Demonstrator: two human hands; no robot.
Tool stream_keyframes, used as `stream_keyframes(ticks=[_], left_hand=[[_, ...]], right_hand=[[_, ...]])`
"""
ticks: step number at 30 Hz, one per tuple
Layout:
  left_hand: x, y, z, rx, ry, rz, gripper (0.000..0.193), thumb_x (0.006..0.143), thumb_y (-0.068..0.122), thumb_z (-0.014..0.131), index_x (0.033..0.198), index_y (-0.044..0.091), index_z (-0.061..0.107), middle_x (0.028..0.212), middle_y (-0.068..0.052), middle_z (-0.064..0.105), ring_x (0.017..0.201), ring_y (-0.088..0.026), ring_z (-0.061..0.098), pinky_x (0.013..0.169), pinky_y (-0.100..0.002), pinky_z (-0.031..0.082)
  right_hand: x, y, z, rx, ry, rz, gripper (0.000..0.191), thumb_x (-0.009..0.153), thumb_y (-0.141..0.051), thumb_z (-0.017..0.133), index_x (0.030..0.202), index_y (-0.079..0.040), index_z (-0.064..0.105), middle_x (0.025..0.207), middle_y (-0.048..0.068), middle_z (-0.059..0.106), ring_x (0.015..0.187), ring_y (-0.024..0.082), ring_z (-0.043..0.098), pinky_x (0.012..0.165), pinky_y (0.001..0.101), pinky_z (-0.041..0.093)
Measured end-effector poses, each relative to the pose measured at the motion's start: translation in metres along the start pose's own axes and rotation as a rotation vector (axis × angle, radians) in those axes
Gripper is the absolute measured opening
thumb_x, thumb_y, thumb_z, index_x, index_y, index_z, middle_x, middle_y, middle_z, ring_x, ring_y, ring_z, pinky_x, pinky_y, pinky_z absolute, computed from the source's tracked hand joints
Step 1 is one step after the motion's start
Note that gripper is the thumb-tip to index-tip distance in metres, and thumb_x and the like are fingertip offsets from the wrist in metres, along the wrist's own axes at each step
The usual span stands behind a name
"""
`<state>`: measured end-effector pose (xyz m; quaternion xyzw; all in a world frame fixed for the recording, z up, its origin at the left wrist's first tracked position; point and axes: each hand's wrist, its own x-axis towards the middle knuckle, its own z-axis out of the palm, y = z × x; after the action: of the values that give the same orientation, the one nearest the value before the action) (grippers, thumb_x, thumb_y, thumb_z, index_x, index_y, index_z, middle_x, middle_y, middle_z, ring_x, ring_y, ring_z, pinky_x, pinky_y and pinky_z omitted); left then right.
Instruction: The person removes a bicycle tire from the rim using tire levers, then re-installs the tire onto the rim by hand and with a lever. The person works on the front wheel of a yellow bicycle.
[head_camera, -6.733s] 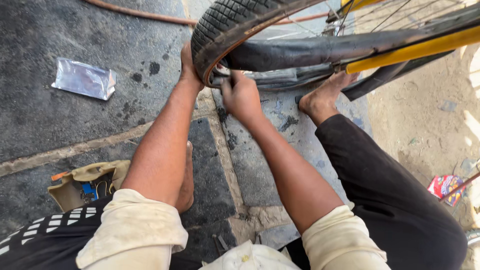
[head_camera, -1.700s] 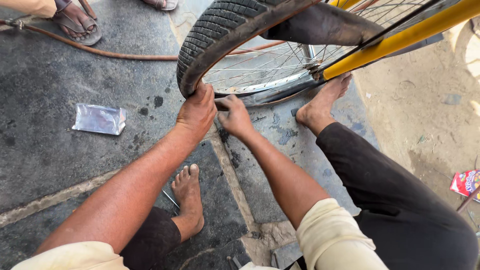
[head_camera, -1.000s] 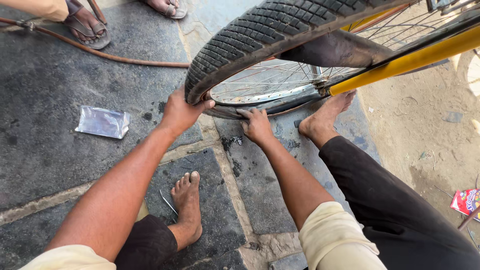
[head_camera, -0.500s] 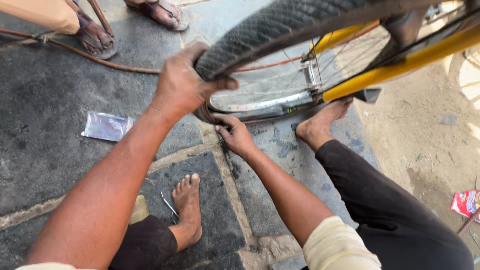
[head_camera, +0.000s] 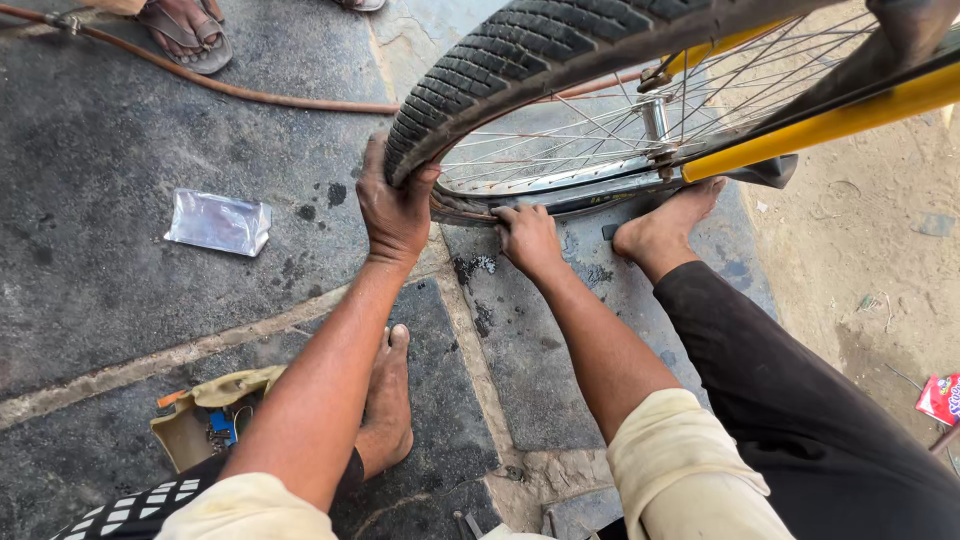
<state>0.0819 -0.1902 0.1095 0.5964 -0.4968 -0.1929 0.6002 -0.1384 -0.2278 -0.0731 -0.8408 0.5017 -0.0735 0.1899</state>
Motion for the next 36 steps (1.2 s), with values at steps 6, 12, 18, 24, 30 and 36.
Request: stream_keyframes(ticks=[6, 12, 18, 24, 30, 36], left_hand=[[0.03, 0.03, 0.006, 0.133, -0.039, -0.034, 0.076, 0.088, 0.082, 0.058, 0.093, 0.007, 0.064, 0.079, -0.004, 0.068, 0.074, -0.014, 0.074, 0.066, -0.032, 0.062], [0.056, 0.088, 0.011, 0.339, -0.143, 0.215, 0.081, 0.079, 0.082, 0.067, 0.094, 0.003, 0.063, 0.07, -0.006, 0.063, 0.063, -0.019, 0.072, 0.055, -0.033, 0.058], [0.055, 0.08, 0.006, 0.255, -0.119, 0.252, 0.079, 0.086, 0.079, 0.073, 0.103, 0.004, 0.06, 0.08, -0.007, 0.067, 0.077, -0.021, 0.076, 0.064, -0.036, 0.061], [0.047, 0.065, 0.011, 0.301, -0.028, 0.265, 0.078, 0.086, 0.082, 0.068, 0.103, 0.006, 0.06, 0.087, -0.007, 0.068, 0.085, -0.021, 0.076, 0.07, -0.035, 0.064], [0.081, 0.051, -0.009, 0.267, -0.296, 0.241, 0.077, 0.079, 0.086, 0.063, 0.096, 0.011, 0.066, 0.08, -0.004, 0.071, 0.075, -0.019, 0.077, 0.068, -0.035, 0.062], [0.055, 0.043, 0.002, 0.253, -0.107, 0.272, 0.07, 0.093, 0.075, 0.068, 0.108, 0.008, 0.06, 0.082, -0.004, 0.069, 0.077, -0.02, 0.077, 0.069, -0.035, 0.06]], right_hand=[[0.012, -0.043, -0.015, 0.252, 0.086, -0.051, 0.023, 0.092, -0.026, 0.071, 0.112, -0.016, 0.077, 0.099, 0.011, 0.071, 0.092, 0.034, 0.058, 0.084, 0.0444, 0.047], [0.001, -0.111, -0.052, 0.725, 0.166, -0.149, 0.021, 0.094, -0.012, 0.07, 0.113, -0.005, 0.072, 0.106, 0.013, 0.073, 0.097, 0.027, 0.068, 0.089, 0.0389, 0.053], [0.006, -0.134, -0.078, 1.005, 0.106, -0.035, 0.02, 0.095, -0.004, 0.069, 0.115, 0.001, 0.069, 0.104, 0.009, 0.077, 0.096, 0.014, 0.067, 0.088, 0.0317, 0.057], [0.009, -0.102, -0.043, 1.104, -0.029, -0.059, 0.033, 0.093, -0.001, 0.065, 0.127, -0.001, 0.064, 0.114, 0.009, 0.075, 0.107, 0.017, 0.071, 0.097, 0.0319, 0.056], [-0.009, -0.047, -0.005, 0.542, 0.305, -0.014, 0.052, 0.087, -0.007, 0.069, 0.137, -0.004, 0.055, 0.123, 0.018, 0.067, 0.112, 0.035, 0.064, 0.099, 0.0445, 0.05], [0.004, -0.026, 0.004, 0.069, 0.076, 0.022, 0.04, 0.079, -0.018, 0.075, 0.119, -0.017, 0.07, 0.118, 0.017, 0.062, 0.111, 0.039, 0.056, 0.096, 0.0504, 0.049]])
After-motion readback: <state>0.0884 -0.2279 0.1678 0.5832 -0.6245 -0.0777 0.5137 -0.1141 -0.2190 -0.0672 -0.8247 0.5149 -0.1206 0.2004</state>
